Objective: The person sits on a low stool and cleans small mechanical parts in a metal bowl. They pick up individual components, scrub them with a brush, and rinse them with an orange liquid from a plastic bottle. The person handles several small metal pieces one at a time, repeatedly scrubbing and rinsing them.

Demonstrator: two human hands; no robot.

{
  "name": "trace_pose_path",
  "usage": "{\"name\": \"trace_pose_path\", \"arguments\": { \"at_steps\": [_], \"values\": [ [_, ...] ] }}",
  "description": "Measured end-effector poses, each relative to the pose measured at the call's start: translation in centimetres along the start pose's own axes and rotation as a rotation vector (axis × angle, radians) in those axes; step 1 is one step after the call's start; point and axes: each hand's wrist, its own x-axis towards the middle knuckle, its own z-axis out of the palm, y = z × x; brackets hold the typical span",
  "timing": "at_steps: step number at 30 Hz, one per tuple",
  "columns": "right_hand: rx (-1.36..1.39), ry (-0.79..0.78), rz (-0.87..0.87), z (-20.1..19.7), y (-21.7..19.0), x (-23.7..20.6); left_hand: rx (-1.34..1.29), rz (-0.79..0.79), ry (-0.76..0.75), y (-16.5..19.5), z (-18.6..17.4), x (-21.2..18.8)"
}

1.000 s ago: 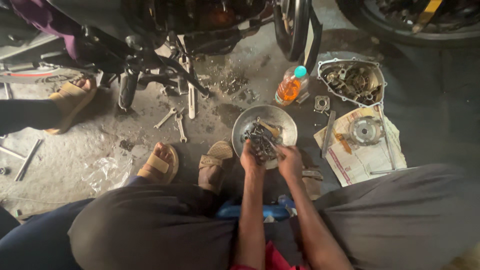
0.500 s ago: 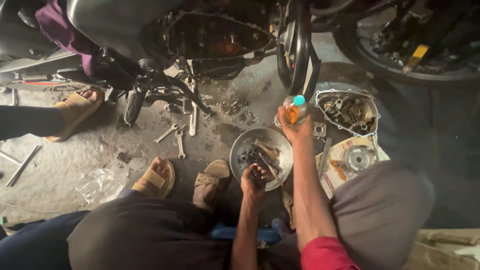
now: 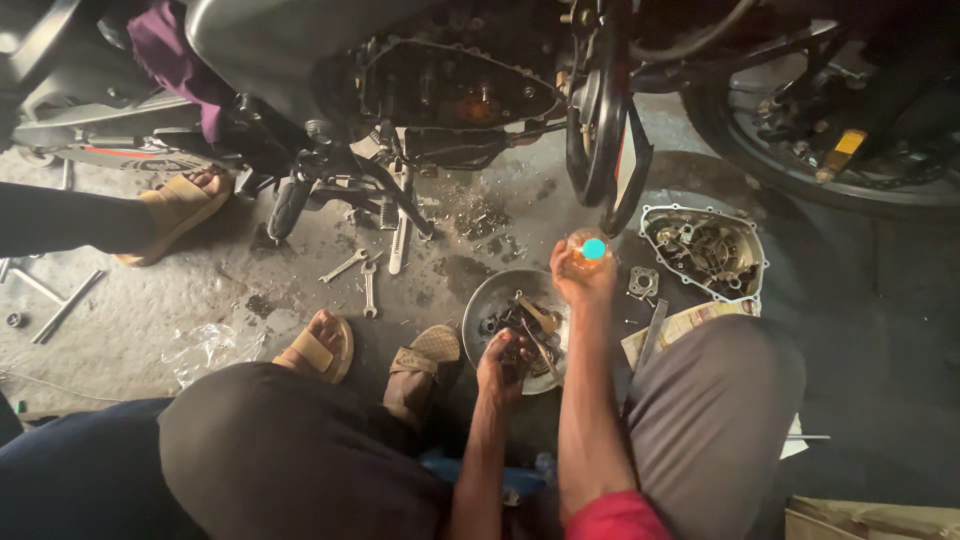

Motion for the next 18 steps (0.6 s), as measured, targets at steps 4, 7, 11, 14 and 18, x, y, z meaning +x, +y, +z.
{"name": "trace_pose_path", "arguments": {
  "at_steps": [4,7,11,14,18],
  "values": [
    [0.127,0.175,-0.109,0.6,1.4,-3.6,0.026,0.002,-0.082,0.4,0.0,0.6],
    [-0.013,0.126,-0.256,1.5,2.4,-6.9,-0.099,0.008,-0.121,0.6,0.6,1.0],
    [-0.305,0.010,-0.520,1.9,2.8,-10.8,-0.182,-0.029,-0.034,0.8,3.2,0.6],
    [-0.431,-0.075,-0.685,2.8,1.5,-13.3,-0.231,-0.035,0.037,0.3,5.4,0.4],
    [-0.670,0.004,-1.044,3.7,0.9,-16.1,-0.165,-0.011,-0.096,-0.7,6.1,1.7]
  ]
}}
